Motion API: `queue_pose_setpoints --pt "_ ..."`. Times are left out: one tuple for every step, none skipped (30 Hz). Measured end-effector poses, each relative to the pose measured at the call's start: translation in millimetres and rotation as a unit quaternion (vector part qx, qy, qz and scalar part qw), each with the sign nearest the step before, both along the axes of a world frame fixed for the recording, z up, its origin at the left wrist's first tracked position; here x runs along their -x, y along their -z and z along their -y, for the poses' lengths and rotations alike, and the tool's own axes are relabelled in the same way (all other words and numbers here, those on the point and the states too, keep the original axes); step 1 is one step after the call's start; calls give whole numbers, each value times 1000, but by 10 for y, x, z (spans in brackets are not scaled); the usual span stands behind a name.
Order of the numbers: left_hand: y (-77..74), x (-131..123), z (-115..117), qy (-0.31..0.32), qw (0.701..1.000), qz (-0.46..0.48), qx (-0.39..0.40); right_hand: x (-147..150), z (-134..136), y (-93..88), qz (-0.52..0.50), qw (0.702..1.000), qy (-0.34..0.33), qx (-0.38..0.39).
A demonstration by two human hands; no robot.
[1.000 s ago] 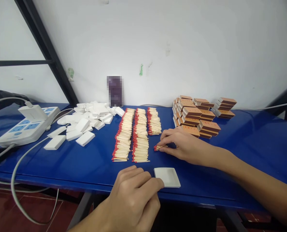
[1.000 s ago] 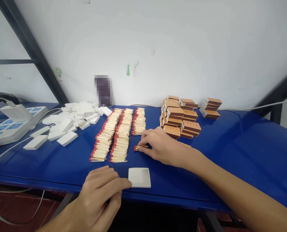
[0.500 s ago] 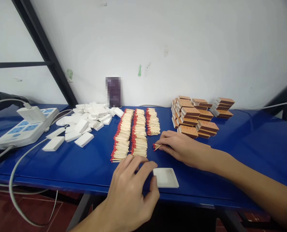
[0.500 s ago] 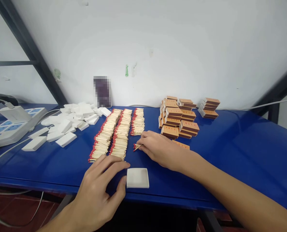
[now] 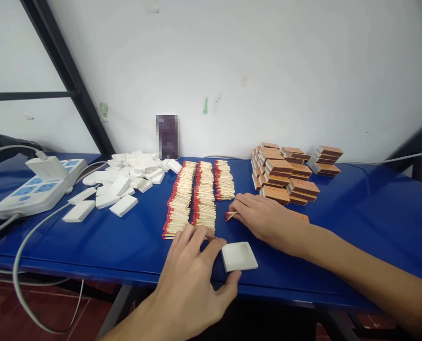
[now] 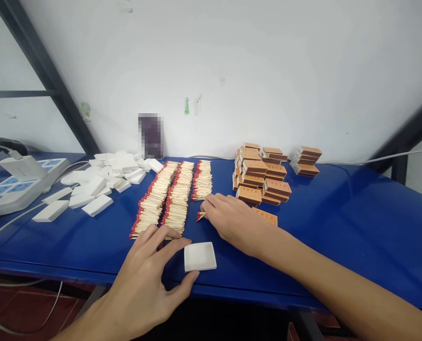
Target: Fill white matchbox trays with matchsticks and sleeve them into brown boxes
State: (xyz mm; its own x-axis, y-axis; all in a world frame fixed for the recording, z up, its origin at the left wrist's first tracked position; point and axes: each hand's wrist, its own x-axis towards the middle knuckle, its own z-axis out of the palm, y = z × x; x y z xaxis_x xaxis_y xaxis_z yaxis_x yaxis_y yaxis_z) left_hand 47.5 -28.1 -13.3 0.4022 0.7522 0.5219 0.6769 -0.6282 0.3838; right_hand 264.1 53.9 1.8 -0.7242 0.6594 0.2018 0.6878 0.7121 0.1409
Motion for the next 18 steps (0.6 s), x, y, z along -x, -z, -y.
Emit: queue_pose_setpoints --pt "5 -4 -5 -6 1000 4 -2 0 3 -5 3 1000 -2 -3" --pt "8 -6 -9 -12 1000 5 -4 -3 3 -9 1 1000 -5 1" --pt "11 -8 -12 -16 1000 4 -4 -7 0 -12 -8 1000 -9 12" --pt "13 -8 -14 -19 1000 3 -4 -13 -5 -13 -18 999 -11 28" --pt "14 -7 -15 -21 1000 1 -2 -21 -12 -13 -29 998 -14 48" --pt "14 -6 -15 -23 1000 0 -1 -29 -19 -11 -39 997 -16 67" --pt "15 -5 -16 -24 1000 -1 -1 -36 -25 -12 -48 995 -19 85" --pt "15 -4 -17 -24 1000 0 -2 -43 -29 -15 -57 993 -21 101" --pt "15 -3 -18 -24 1000 0 -2 -47 -31 -23 -65 991 -24 115" --pt "15 -2 -19 -24 1000 1 -3 -48 -29 -39 -76 989 -27 128" --pt "15 -1 -20 -25 1000 1 -2 -48 -24 -62 -87 986 -29 141" --pt "14 -1 -22 -25 1000 1 -1 -46 -15 -93 -99 983 -28 155" --pt "13 -2 -23 -25 1000 1 0 -43 -2 -131 -110 979 -25 171" --pt "12 -2 -25 -24 1000 0 2 -40 15 -173 -121 974 -23 188" --pt "11 -3 -27 -23 1000 1 2 -37 36 -218 -131 969 -19 208" --pt "10 -5 -28 -23 1000 1 2 -35 60 -264 -139 963 -16 229" --pt "9 -6 -29 -23 1000 2 1 -32 89 -309 -144 958 -12 248" --pt "9 -8 -30 -24 1000 2 0 -29 120 -351 -146 953 -9 265"
